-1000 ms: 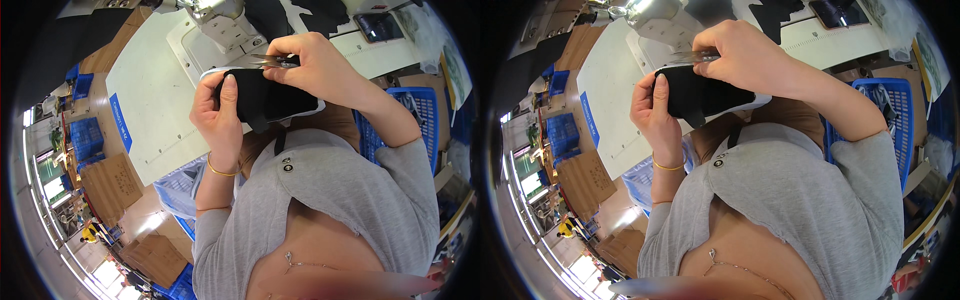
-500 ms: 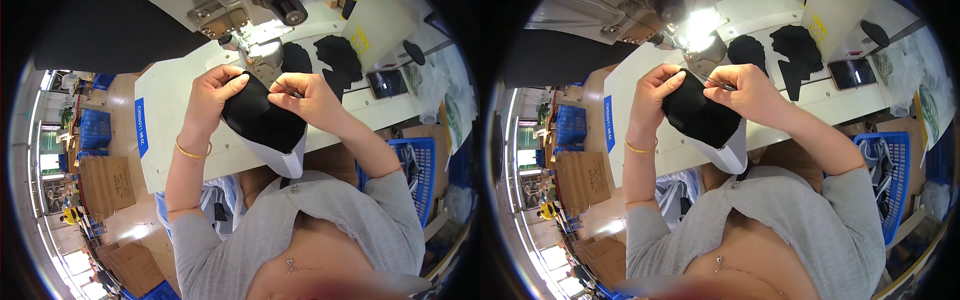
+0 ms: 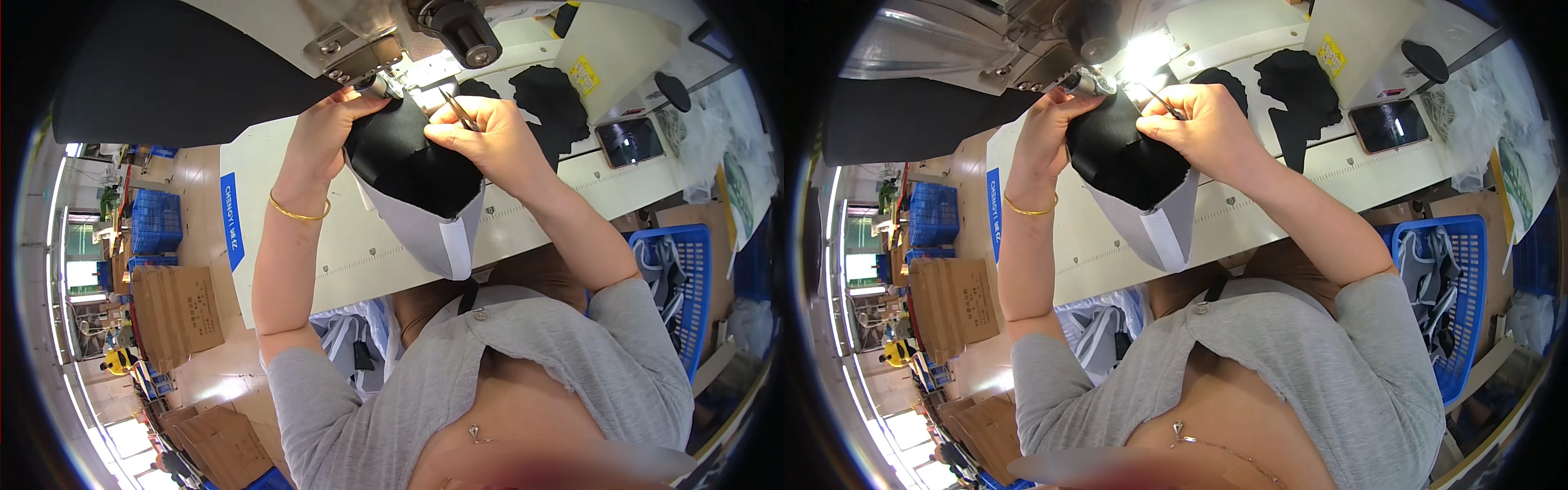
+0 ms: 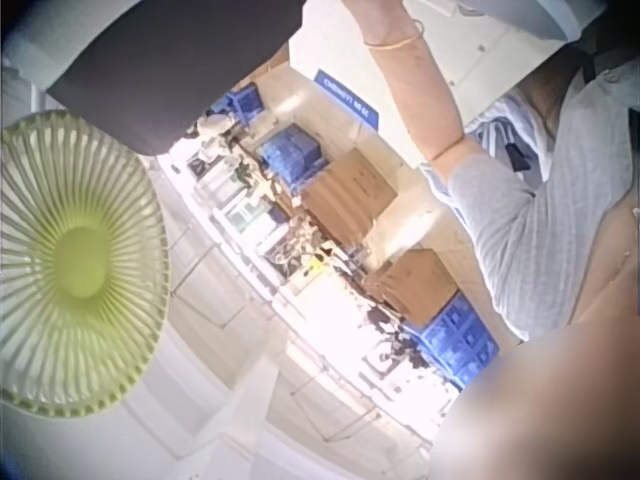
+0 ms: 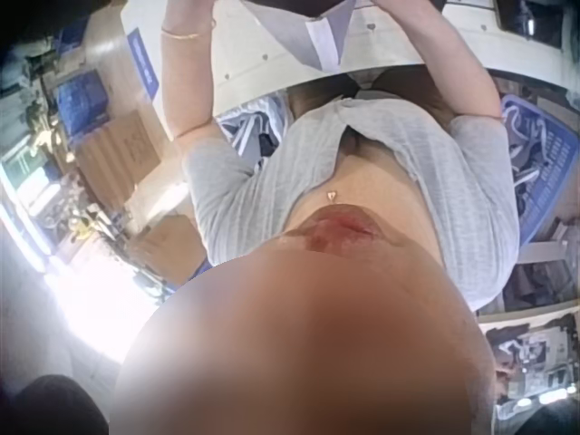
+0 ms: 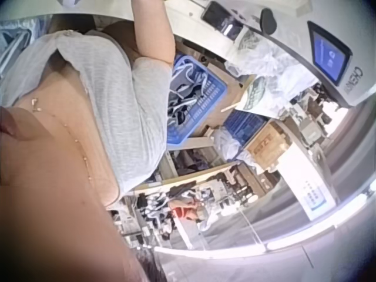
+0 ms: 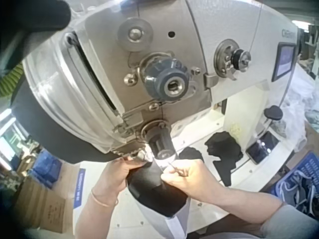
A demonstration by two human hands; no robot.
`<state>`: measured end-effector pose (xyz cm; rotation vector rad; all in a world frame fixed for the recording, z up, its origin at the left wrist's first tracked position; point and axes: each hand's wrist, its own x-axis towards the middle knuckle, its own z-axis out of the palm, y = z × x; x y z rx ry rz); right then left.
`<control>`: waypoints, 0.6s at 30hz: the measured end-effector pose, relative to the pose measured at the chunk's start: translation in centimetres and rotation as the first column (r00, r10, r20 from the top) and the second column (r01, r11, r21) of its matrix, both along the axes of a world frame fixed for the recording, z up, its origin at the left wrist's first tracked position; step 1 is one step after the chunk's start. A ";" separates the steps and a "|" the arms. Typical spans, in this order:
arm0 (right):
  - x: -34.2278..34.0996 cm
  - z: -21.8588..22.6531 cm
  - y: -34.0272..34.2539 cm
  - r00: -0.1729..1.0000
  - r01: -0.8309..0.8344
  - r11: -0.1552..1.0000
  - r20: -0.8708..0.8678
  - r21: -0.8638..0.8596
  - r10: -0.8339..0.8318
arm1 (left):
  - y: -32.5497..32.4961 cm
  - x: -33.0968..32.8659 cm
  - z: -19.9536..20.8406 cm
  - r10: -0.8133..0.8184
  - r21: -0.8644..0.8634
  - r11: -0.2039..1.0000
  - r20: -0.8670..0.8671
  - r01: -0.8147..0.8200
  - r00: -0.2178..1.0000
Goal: Sewing and trimming various fabric and synthetic components of a shoe upper using an industrial sewing machine.
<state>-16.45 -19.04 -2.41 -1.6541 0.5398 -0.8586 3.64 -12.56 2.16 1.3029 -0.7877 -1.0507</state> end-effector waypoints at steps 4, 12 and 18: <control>-0.1 -0.1 0.0 1.000 -0.007 1.000 -0.018 0.029 0.007 | -0.1 -0.2 0.4 0.021 0.048 0.999 0.004 -0.021 1.000; 0.1 -0.3 0.7 1.000 0.009 1.000 -0.018 -0.013 -0.010 | -0.4 1.6 -0.7 -0.070 0.112 0.993 0.363 0.031 0.929; 0.5 -0.2 1.8 0.996 0.081 0.994 0.053 -0.070 -0.077 | 0.8 0.1 -1.3 0.064 -0.216 0.966 0.729 0.140 0.681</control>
